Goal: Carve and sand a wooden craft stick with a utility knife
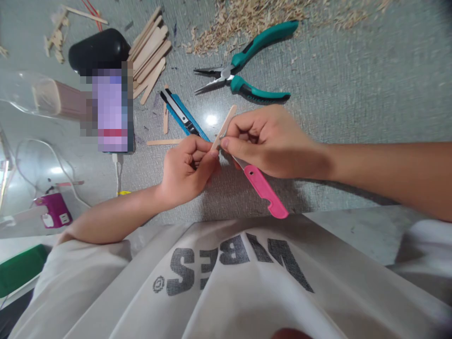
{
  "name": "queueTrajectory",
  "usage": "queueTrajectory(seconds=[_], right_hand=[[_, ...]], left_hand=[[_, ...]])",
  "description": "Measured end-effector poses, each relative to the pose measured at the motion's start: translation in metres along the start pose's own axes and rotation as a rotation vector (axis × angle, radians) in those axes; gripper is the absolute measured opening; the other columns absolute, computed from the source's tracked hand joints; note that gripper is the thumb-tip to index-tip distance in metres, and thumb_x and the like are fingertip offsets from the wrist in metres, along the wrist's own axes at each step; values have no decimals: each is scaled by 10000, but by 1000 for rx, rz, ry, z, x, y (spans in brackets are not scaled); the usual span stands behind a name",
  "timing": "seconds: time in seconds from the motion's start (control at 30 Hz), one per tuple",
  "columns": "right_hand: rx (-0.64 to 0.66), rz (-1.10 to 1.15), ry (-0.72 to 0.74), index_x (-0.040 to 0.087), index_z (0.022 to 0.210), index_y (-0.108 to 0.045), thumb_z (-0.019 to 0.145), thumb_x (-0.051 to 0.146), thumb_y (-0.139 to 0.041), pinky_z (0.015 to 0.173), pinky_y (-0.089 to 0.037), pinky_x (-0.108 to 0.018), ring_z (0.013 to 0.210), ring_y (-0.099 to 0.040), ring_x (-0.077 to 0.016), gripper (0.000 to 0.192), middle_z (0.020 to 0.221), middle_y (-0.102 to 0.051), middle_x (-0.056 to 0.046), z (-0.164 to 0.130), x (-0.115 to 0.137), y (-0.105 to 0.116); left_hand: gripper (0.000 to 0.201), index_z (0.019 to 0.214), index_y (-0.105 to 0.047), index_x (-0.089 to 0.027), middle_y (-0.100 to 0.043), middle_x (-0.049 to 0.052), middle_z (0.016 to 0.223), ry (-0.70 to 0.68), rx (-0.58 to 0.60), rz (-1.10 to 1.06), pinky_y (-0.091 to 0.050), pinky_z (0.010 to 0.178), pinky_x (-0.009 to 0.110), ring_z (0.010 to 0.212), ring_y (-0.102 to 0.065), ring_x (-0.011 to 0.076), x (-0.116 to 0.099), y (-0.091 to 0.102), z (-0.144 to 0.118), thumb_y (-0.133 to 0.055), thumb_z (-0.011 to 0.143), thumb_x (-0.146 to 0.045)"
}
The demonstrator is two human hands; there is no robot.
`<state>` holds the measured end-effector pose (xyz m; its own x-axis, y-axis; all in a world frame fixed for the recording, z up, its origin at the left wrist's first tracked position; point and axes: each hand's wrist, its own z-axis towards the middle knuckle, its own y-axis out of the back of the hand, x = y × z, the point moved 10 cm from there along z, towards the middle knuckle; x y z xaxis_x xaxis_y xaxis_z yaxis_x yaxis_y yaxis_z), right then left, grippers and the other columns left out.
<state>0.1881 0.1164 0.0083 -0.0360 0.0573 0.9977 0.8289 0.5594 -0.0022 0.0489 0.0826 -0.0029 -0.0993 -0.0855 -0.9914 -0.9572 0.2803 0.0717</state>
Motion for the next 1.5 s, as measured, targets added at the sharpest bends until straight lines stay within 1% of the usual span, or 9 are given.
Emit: queueTrajectory(seconds=[0.27,0.43,0.57,0.73,0.83,1.03,1.33,1.4,1.5], right_hand=[[46,49,-47,231,689,-578,1125,301,-851,547,-359,-312,591,-493,-103,519,644,-604,30,0,-5,-3],[29,94,-64,237,777,-615,1152,318,-809,525,-357,-286,585,-514,-100,430,678,-653,33,-1,-7,-5],[30,79,-65,233,800,-627,1149,291,-800,513,-343,-276,584,-491,-98,394,680,-649,36,-2,-8,-7],[40,87,-64,238,814,-640,1155,314,-812,521,-373,-282,600,-546,-111,389,692,-661,28,-4,-10,-7],[45,101,-50,229,829,-669,1157,338,-824,535,-396,-273,603,-561,-103,379,697,-670,31,-2,-9,-6],[115,169,-51,222,839,-692,1175,342,-790,542,-423,-271,583,-586,-103,370,706,-721,21,2,-4,-12],[4,90,-50,225,797,-643,1131,266,-822,503,-364,-252,579,-537,-89,381,683,-690,30,-2,-8,-4],[-1,80,-56,224,785,-633,1123,242,-822,499,-350,-255,572,-526,-84,388,678,-682,33,-2,-8,-4],[17,45,-52,221,763,-634,1117,214,-814,514,-343,-264,568,-496,-84,398,650,-642,44,-1,-6,-5]], left_hand=[[540,930,-626,-248,-787,-17,668,-6,13,-25,-358,362,230,390,-584,91,-2,-1,1,-856,1095,-707],[492,986,-600,-256,-813,-47,697,0,48,-95,-388,355,210,384,-630,100,0,-3,4,-813,1142,-672],[441,1029,-549,-273,-816,-68,715,-1,115,-149,-420,353,205,398,-675,119,3,-8,4,-746,1196,-630],[469,1043,-505,-284,-826,-74,757,5,186,-188,-453,363,219,415,-687,126,6,-12,3,-775,1176,-643],[457,1049,-511,-280,-826,-72,762,3,185,-207,-451,368,216,418,-680,119,8,-11,4,-781,1178,-626],[451,1045,-499,-275,-839,-65,768,-21,174,-197,-425,359,185,430,-683,100,7,-9,4,-771,1192,-603],[397,1044,-550,-263,-836,-54,760,-50,112,-140,-432,376,204,427,-669,101,2,-7,4,-747,1212,-563],[412,1045,-566,-260,-841,-48,764,-50,85,-111,-442,381,204,433,-672,101,4,-5,3,-769,1195,-586],[429,1040,-588,-258,-795,-61,691,-61,63,-72,-443,387,202,423,-657,102,6,-4,1,-781,1181,-615]])
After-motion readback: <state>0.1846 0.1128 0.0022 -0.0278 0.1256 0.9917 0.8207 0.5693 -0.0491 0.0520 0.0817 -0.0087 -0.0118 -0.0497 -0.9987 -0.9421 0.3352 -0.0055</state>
